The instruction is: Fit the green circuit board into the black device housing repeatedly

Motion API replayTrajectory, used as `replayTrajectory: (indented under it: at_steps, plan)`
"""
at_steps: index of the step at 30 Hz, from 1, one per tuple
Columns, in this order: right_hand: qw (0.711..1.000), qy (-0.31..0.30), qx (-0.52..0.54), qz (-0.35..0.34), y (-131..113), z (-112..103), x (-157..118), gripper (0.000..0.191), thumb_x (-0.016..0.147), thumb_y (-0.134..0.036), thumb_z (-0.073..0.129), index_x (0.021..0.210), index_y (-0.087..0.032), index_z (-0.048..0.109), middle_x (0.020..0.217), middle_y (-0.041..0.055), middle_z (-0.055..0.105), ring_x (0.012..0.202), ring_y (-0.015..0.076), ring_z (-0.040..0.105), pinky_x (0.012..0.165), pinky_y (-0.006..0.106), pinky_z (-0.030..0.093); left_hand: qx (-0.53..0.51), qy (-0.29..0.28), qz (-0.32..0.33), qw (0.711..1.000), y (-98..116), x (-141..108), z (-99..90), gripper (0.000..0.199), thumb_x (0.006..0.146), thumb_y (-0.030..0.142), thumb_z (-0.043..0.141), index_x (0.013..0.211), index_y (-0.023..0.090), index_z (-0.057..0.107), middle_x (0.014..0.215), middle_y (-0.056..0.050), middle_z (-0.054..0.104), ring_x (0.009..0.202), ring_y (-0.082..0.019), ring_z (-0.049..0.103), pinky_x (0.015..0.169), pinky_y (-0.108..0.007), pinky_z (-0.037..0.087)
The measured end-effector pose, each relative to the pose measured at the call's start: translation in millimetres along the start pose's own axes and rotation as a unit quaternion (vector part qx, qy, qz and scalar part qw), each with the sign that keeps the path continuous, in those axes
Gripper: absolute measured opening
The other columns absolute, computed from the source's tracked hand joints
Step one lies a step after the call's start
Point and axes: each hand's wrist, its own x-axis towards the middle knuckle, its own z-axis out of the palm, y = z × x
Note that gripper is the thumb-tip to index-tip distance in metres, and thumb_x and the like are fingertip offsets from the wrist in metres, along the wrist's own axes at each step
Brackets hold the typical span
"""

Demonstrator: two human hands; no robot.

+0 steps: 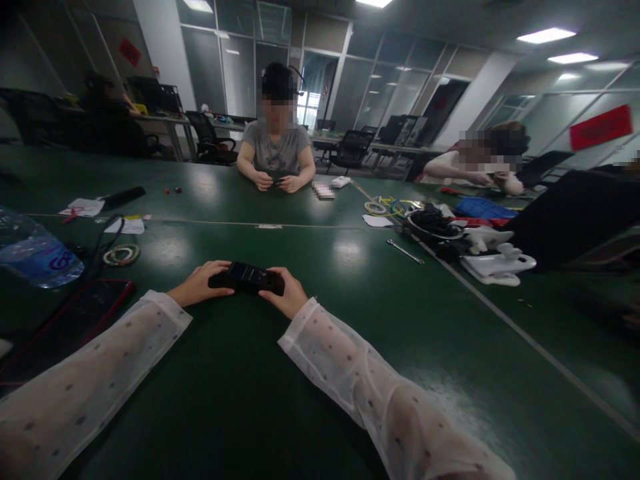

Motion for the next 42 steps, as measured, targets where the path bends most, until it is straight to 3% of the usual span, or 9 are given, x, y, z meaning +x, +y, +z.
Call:
replayTrajectory:
  at_steps: [6,12,14,27,33,42]
  plan:
    - [0.997,0.066,0.047,-0.017,-2.1,1.2,-0.9,0.049,0.077,-0.041,0.069,0.117,-0.023,0.046,0.113,0.0078,0.061,0.107,0.0220,0.061,0.095,0.041,0.049,-0.003,-0.001,-0.011,1.000,-0.3,-0.2,-0.5,0.059,0.076,0.064,0.060,0.121,0.028,0.058,0.137,-0.006,0.049,0.125,-0.034,0.042,0.096,-0.052,0.037]
    - [0.971,0.240,0.011,-0.005,5.2,-2.5,1.7,0.051,0.079,-0.044,0.065,0.118,-0.020,0.042,0.115,0.0116,0.059,0.105,0.0242,0.060,0.095,0.043,0.048,-0.009,-0.012,-0.003,1.000,2.2,-1.3,-4.4,0.057,0.078,0.063,0.059,0.124,0.030,0.055,0.137,-0.004,0.049,0.124,-0.032,0.043,0.096,-0.051,0.037]
    - [0.964,0.265,-0.004,0.018,12.8,-4.3,2.7,0.052,0.078,-0.043,0.065,0.117,-0.020,0.042,0.115,0.0127,0.058,0.104,0.0249,0.060,0.094,0.045,0.048,-0.010,-0.018,-0.004,1.000,2.9,-1.5,-5.5,0.058,0.078,0.063,0.059,0.125,0.029,0.055,0.138,-0.005,0.048,0.124,-0.033,0.042,0.096,-0.051,0.037]
    - [0.964,0.249,-0.076,0.061,29.8,-4.4,4.4,0.050,0.070,-0.033,0.069,0.112,-0.018,0.048,0.106,0.0125,0.060,0.097,0.0290,0.060,0.089,0.051,0.048,0.000,-0.006,0.003,1.000,3.4,-1.7,-5.0,0.053,0.085,0.055,0.056,0.130,0.027,0.051,0.138,-0.005,0.048,0.124,-0.031,0.043,0.098,-0.050,0.036]
    - [0.958,0.249,-0.134,0.042,27.3,-4.0,2.6,0.056,0.068,-0.029,0.071,0.116,-0.018,0.046,0.114,0.0134,0.055,0.103,0.0297,0.056,0.094,0.053,0.044,0.000,-0.002,0.006,1.000,0.6,-0.9,-3.5,0.050,0.085,0.053,0.057,0.129,0.028,0.052,0.138,-0.005,0.049,0.124,-0.030,0.043,0.098,-0.050,0.036]
    - [0.954,0.246,-0.168,0.042,22.1,-5.0,1.7,0.054,0.068,-0.026,0.070,0.116,-0.016,0.047,0.112,0.0145,0.055,0.102,0.0304,0.054,0.093,0.053,0.044,-0.005,0.005,0.014,1.000,-0.7,-0.9,-2.7,0.050,0.086,0.052,0.057,0.129,0.027,0.052,0.137,-0.005,0.050,0.124,-0.029,0.044,0.098,-0.049,0.037]
